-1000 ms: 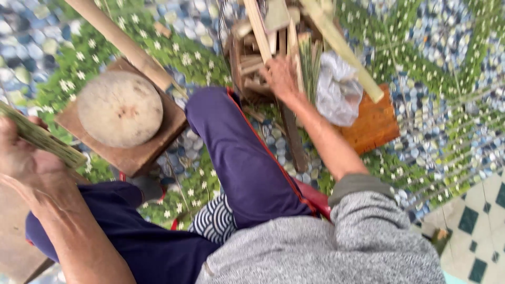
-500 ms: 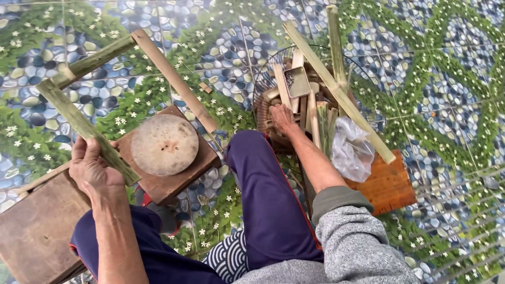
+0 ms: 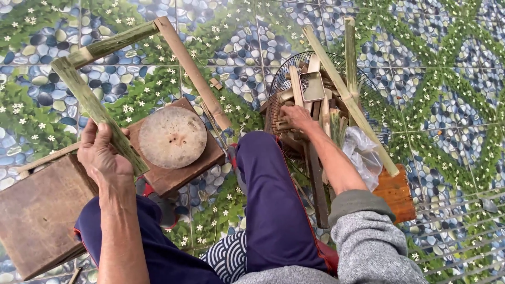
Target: The person assembles a small bamboo frame by hand, fitting vertical bamboo pieces into a base and securing them with a horizontal crossbar. They repeatedly adjust the frame and handle bamboo pieces from a nearby pile.
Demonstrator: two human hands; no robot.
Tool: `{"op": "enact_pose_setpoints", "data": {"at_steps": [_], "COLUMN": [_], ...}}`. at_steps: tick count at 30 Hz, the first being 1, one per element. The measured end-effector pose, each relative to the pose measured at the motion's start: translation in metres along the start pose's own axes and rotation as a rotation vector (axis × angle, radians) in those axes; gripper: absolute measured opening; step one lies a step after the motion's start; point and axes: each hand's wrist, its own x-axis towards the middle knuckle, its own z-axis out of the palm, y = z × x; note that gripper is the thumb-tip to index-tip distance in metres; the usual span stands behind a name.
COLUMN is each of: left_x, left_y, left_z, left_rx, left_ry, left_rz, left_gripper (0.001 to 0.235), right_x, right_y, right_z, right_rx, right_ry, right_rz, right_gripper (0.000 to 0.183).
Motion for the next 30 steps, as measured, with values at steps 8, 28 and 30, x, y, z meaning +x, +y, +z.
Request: {"op": "enact_pose_setpoints", "data": {"at_steps": [8,28,30], "left_x": [-0.013,0.017,0.015], "left_y": [0.009,-0.007,-0.005], "left_z": [0.004,-0.029,-0.028], "left_rx": [0.034,0.140,0.141], "left_ry": [-0.019,-0.121,-0.086], "left_rz": [-0.001,0.043,0.030], "left_gripper": [0.031,0.030,0.039], "right_x": [-0.016,0.013,0.020], "right_y": [-0.036,-0.030,-0.022], "right_z": [-0.030,0.005,0.000], "right_rx": [0.159,0.495,0.023], "right_ry": [-0.097,0.256,0.847], "right_rz": [0.116,-0.104,0.054], "right_gripper": [0.006,0.004,0.021]}}
